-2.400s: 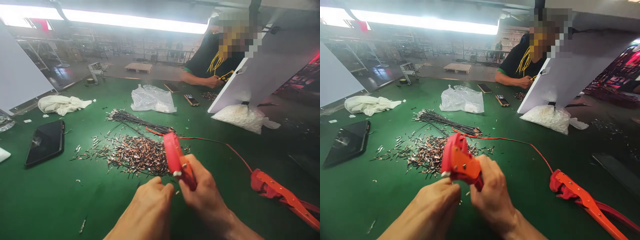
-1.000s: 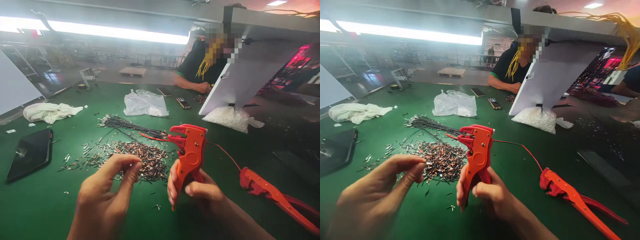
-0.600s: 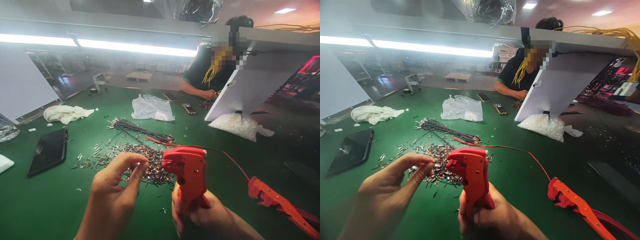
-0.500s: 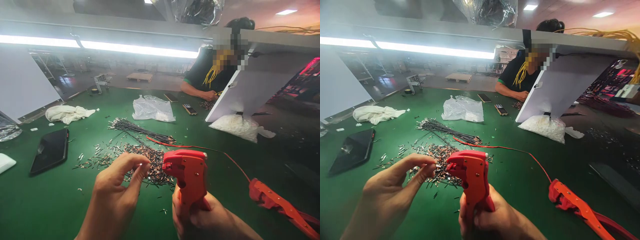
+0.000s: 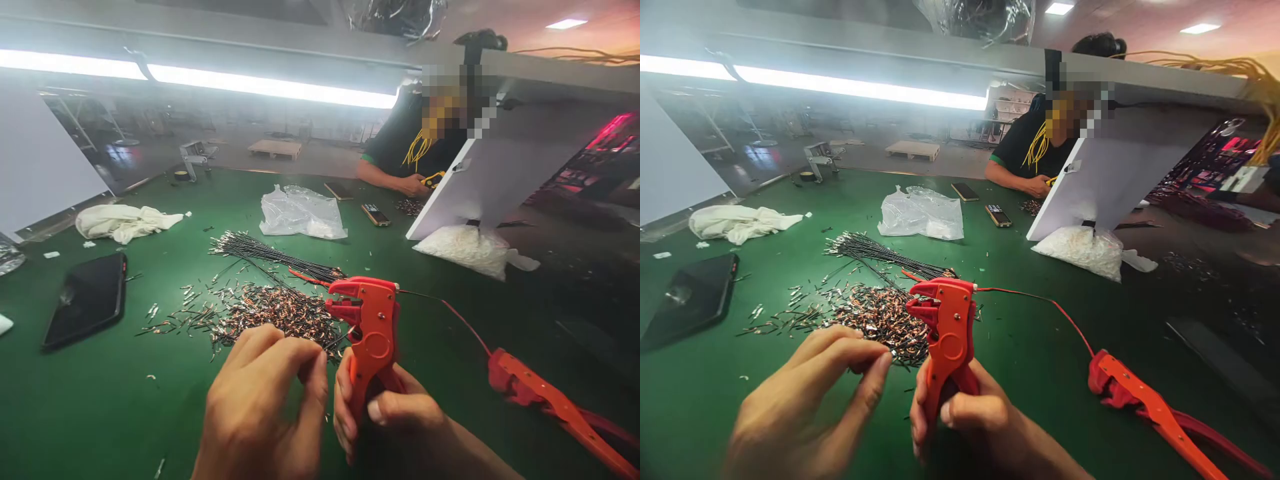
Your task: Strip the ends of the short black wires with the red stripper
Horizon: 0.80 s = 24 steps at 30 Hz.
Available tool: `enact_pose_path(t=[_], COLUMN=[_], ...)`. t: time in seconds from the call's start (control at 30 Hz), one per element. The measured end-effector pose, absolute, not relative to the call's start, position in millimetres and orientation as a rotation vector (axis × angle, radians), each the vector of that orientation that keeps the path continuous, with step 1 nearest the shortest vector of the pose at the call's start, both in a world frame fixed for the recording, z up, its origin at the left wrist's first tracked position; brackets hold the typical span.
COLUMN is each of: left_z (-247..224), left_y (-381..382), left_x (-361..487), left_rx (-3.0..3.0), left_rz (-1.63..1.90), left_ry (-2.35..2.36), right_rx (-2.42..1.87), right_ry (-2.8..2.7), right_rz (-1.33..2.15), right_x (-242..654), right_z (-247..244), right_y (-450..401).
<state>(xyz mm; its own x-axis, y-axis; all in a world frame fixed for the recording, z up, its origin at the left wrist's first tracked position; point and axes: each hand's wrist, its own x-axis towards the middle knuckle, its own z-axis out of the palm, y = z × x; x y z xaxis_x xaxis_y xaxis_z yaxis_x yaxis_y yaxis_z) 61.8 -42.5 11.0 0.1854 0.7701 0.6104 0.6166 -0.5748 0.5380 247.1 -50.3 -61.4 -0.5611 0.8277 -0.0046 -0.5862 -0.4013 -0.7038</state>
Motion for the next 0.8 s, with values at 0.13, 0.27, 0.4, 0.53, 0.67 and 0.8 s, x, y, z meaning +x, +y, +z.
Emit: enact_pose_path(t=[0.13, 0.27, 0.4, 0.53, 0.67, 0.8], left_z=[8.8, -1.4, -15.9, -19.0, -20.1, -21.9], left_y=[-44.2, -48.9, -54.7, -47.7, -39.8, -40.7], left_x=[66.7, 73.9, 81.1, 83.6, 86.3, 84.3], left_rx=[2.336, 2.268, 2.051, 1.703, 1.329, 1.156], left_rz=[1.282, 1.172, 0.964, 0.632, 0.495, 0.455], left_ry=[1.322, 1.158, 1.173, 1.1, 0.878, 0.794], right_rx=[-0.528, -0.843, -1.048, -0.934, -0.758, -0.66], right_ry=[-0.926, -0.859, -0.719, -0.711, -0.8, -0.797], right_rz=[2.097, 1.92, 1.74, 1.703, 1.849, 1.979], right_x=[244.6, 241.7, 243.7, 247.1, 246.4, 244.6], right_z=[-51.7, -43.9, -44.1, -43.9, -42.5, -41.0], right_y=[-49.4, -49.8, -45.7, -42.2, -44.2, -47.3])
